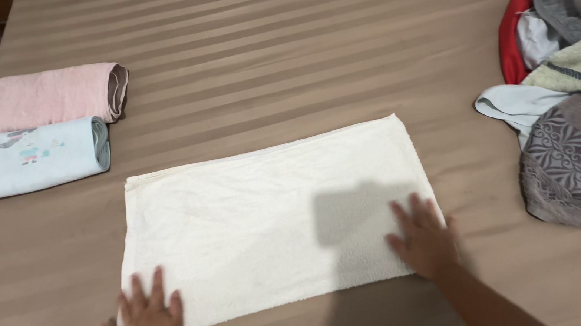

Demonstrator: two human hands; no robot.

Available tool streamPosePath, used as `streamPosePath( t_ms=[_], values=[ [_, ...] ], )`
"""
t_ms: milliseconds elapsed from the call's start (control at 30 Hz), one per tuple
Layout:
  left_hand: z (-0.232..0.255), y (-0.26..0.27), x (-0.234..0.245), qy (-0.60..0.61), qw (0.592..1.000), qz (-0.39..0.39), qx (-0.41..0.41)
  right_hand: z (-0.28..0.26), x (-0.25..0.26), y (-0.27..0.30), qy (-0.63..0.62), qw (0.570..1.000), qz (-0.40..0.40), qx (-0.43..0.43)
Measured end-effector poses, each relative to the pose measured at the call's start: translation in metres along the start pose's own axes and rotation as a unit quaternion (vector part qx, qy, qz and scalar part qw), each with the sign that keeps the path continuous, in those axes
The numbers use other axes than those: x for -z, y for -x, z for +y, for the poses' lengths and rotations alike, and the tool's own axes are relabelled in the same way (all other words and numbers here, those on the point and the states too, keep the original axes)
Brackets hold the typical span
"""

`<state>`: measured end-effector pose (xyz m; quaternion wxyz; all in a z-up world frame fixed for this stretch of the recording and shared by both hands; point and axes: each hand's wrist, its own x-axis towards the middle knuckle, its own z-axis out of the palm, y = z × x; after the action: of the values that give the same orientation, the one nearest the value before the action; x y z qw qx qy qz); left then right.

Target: The person folds several towels one by one on a bed and stacks them neatly. Each towel is unfolded, smoothed, folded in half multiple times, and placed on top of the previous folded towels.

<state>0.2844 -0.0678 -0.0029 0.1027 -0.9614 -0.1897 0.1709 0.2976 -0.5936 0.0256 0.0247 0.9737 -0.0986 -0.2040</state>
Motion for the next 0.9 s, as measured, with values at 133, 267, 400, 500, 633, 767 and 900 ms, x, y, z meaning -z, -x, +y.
streamPosePath(
  t_ms=[133, 267, 400, 500, 633, 767, 900],
  values=[
    [-0.008, 0.000, 0.011, -0.029, 0.999, 0.040, 0.018, 0.024, -0.022, -0.007, -0.036, 0.995, 0.084, -0.048],
    [0.080, 0.010, 0.050, 0.060, 0.991, 0.087, -0.076, -0.050, -0.026, -0.019, -0.048, 0.963, 0.258, 0.063],
    [0.172, 0.041, 0.090, 0.110, 0.976, -0.001, -0.188, -0.152, -0.003, -0.004, -0.077, 0.974, 0.084, 0.193],
    [0.190, 0.052, 0.101, 0.103, 0.969, -0.074, -0.212, -0.160, 0.014, 0.014, -0.048, 0.981, -0.028, 0.188],
    [0.164, 0.035, 0.092, 0.048, 0.975, -0.059, -0.210, -0.130, 0.024, 0.001, 0.001, 0.988, -0.007, 0.152],
    [0.140, 0.020, 0.084, 0.055, 0.979, -0.044, -0.189, -0.066, 0.019, -0.017, 0.000, 0.997, 0.018, 0.073],
    [0.141, 0.021, 0.091, 0.063, 0.983, -0.037, -0.171, -0.033, 0.012, -0.032, -0.067, 0.996, 0.062, 0.027]
  ],
)
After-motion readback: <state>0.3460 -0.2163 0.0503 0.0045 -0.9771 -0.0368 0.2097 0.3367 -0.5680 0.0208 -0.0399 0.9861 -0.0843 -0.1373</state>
